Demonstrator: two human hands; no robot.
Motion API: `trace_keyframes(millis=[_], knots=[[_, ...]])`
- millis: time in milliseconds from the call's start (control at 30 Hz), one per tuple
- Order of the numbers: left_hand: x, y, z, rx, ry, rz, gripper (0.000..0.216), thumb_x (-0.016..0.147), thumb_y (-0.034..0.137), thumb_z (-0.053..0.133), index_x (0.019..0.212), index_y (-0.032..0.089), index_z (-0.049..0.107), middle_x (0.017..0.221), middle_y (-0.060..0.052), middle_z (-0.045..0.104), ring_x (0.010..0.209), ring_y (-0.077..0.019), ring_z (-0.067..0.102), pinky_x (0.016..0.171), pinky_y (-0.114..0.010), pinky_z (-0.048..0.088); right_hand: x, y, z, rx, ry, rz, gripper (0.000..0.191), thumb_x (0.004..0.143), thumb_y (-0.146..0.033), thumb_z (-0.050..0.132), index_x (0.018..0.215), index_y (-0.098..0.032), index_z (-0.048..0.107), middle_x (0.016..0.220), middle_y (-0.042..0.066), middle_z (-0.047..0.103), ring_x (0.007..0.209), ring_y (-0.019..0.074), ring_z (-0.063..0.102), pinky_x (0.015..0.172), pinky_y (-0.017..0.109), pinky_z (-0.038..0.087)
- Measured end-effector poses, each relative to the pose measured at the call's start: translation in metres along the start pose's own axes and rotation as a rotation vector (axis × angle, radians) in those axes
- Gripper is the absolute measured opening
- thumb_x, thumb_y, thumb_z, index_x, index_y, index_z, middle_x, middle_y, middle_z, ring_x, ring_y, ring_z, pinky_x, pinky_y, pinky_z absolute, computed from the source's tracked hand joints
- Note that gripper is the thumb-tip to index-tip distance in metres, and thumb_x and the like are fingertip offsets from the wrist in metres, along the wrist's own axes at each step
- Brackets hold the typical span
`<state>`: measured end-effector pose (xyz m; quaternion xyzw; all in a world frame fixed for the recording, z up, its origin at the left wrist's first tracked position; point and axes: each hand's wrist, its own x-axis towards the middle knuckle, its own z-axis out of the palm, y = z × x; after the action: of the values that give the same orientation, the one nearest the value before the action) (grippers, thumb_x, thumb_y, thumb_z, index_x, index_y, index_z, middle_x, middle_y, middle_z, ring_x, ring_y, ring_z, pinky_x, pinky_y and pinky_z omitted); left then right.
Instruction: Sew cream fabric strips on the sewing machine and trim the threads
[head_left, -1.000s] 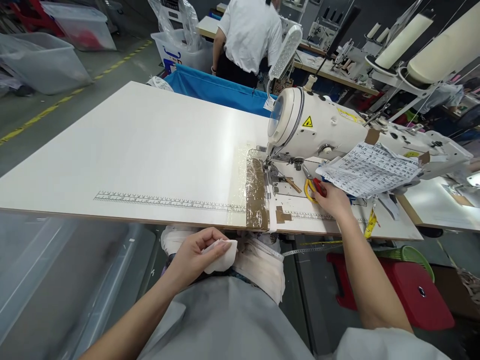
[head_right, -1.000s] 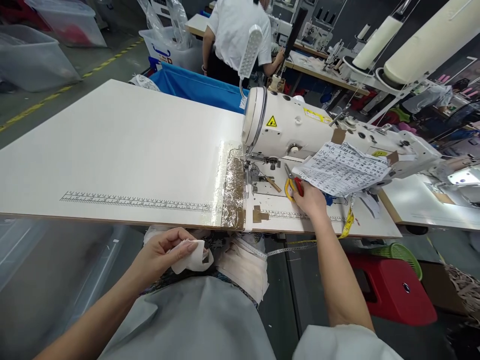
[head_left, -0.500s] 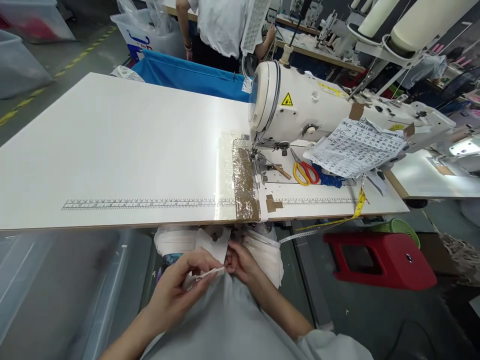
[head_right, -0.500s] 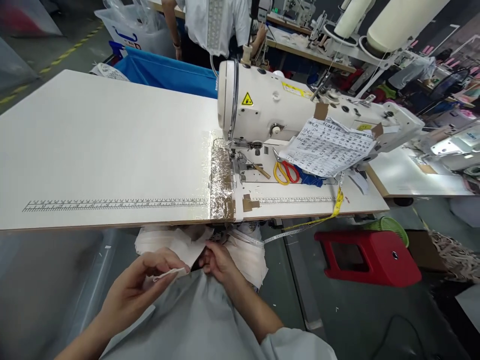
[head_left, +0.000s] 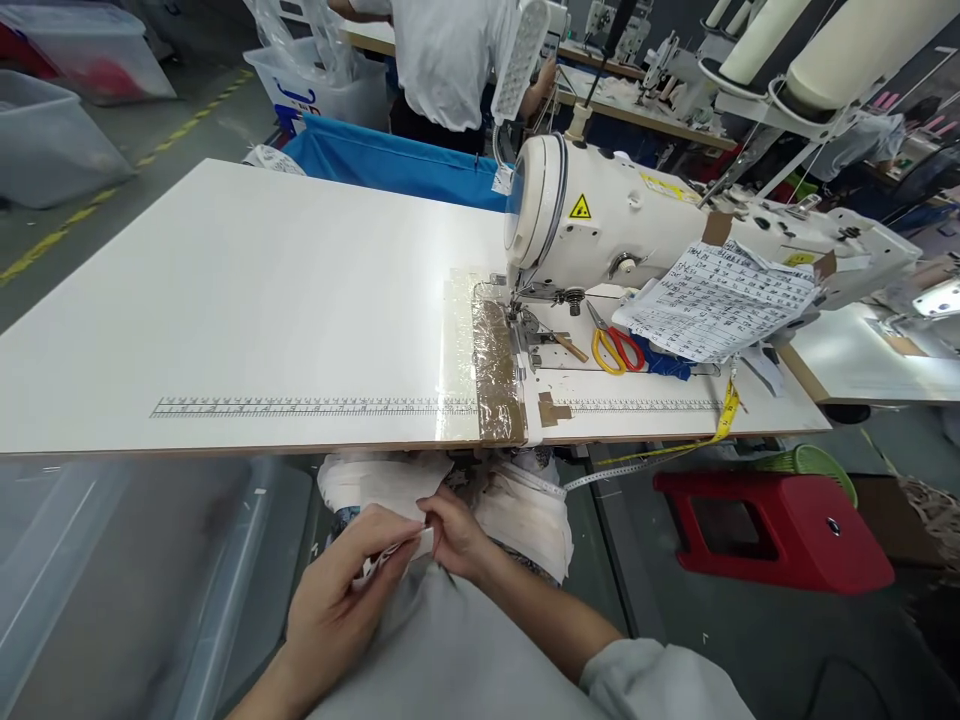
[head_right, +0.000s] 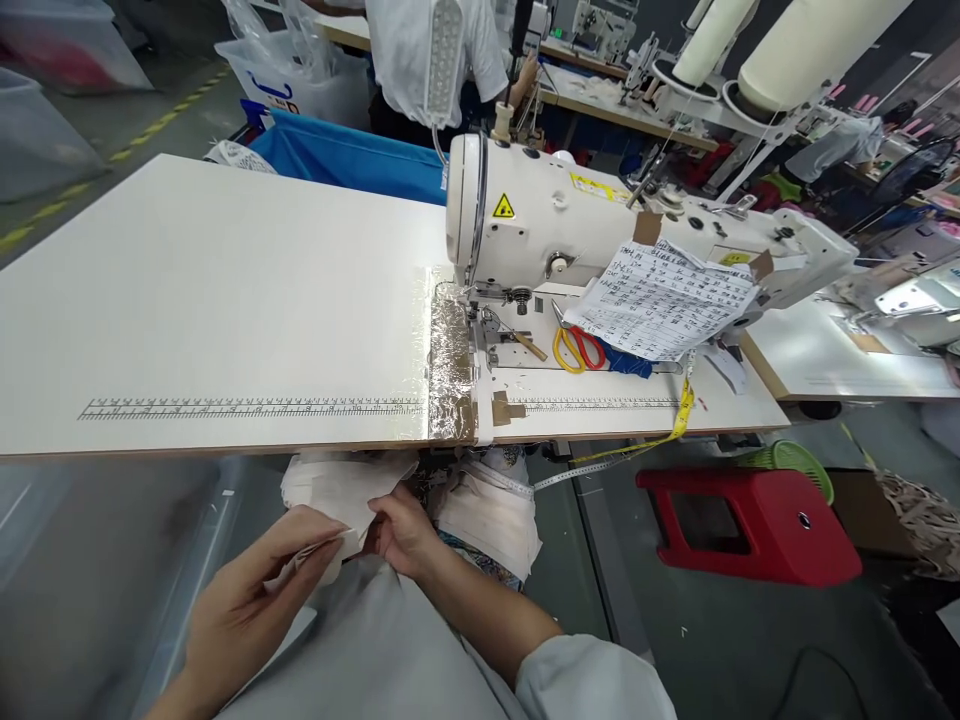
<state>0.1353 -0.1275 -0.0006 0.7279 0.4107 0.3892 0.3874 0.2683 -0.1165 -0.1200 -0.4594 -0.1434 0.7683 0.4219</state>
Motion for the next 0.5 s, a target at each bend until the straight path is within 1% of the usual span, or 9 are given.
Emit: trace_keyframes(millis=[67,133,200,233,300,367,433,500], knots=[[0.0,0.003,-0.001,0.003,-0.002,0.013,0.023,0.093,0.015,0.055,0.107,0.031,0.063,0.079,0.001,0.061,0.077,-0.0148,0.063,0.069,-0.023,0.05,0.006,0.002,0.001,-0.045,0.055,-0.046,0.032,0.064,-0.038,0.061,0.089,-0.025,0.044,0.071,-0.003,0.061,0.061,0.0148,0.059,0.054,0.028,0.051],[-0.001,0.002,-0.004,0.002,0.024,0.033,0.025,0.092,0.014,0.055,0.107,0.032,0.063,0.083,0.0,0.063,0.077,-0.0154,0.062,0.067,-0.023,0.049,0.009,0.003,0.001,-0.131,0.099,-0.076,0.028,0.068,-0.038,0.057,0.088,-0.024,0.044,0.07,-0.003,0.059,0.06,0.0154,0.059,0.054,0.028,0.05],[-0.004,-0.002,-0.009,0.022,0.041,0.029,0.024,0.091,0.015,0.056,0.106,0.032,0.064,0.084,0.0,0.066,0.073,-0.015,0.061,0.062,-0.022,0.046,0.007,0.002,-0.001,-0.259,0.141,-0.099,0.023,0.074,-0.037,0.052,0.091,-0.024,0.045,0.066,-0.003,0.056,0.057,0.0162,0.056,0.052,0.029,0.048],[-0.006,-0.006,-0.013,0.048,0.037,-0.008,0.02,0.091,0.018,0.057,0.103,0.031,0.066,0.082,0.0,0.066,0.07,-0.0147,0.06,0.06,-0.022,0.045,0.004,0.0,-0.004,-0.336,0.164,-0.117,0.021,0.076,-0.036,0.05,0.092,-0.023,0.046,0.065,-0.003,0.055,0.057,0.0168,0.056,0.053,0.03,0.048],[-0.008,-0.017,-0.019,0.106,-0.022,-0.166,0.013,0.091,0.031,0.058,0.098,0.028,0.069,0.078,0.0,0.068,0.062,-0.0146,0.058,0.055,-0.022,0.043,-0.006,-0.006,-0.009,-0.51,0.212,-0.179,0.018,0.081,-0.035,0.048,0.094,-0.022,0.049,0.071,-0.001,0.058,0.066,0.0187,0.059,0.061,0.032,0.049],[-0.007,-0.031,-0.023,0.132,-0.135,-0.367,0.028,0.09,0.048,0.057,0.096,0.025,0.071,0.076,-0.001,0.069,0.06,-0.0164,0.06,0.054,-0.024,0.044,-0.019,-0.016,-0.015,-0.699,0.249,-0.263,0.02,0.084,-0.037,0.049,0.098,-0.022,0.052,0.085,0.003,0.064,0.083,0.0219,0.061,0.074,0.034,0.049],[-0.003,-0.043,-0.019,0.115,-0.224,-0.494,0.041,0.088,0.058,0.052,0.099,0.023,0.071,0.083,-0.004,0.072,0.071,-0.0201,0.066,0.061,-0.025,0.049,-0.031,-0.026,-0.019,-0.882,0.257,-0.328,0.027,0.086,-0.041,0.052,0.104,-0.021,0.054,0.093,0.007,0.067,0.093,0.0257,0.061,0.083,0.036,0.045],[0.005,-0.051,-0.006,0.066,-0.245,-0.527,0.046,0.089,0.06,0.05,0.104,0.021,0.069,0.094,-0.007,0.074,0.084,-0.0228,0.068,0.071,-0.028,0.053,-0.041,-0.034,-0.018,-1.033,0.236,-0.365,0.033,0.086,-0.045,0.053,0.107,-0.019,0.055,0.093,0.01,0.068,0.092,0.0282,0.062,0.082,0.037,0.043]])
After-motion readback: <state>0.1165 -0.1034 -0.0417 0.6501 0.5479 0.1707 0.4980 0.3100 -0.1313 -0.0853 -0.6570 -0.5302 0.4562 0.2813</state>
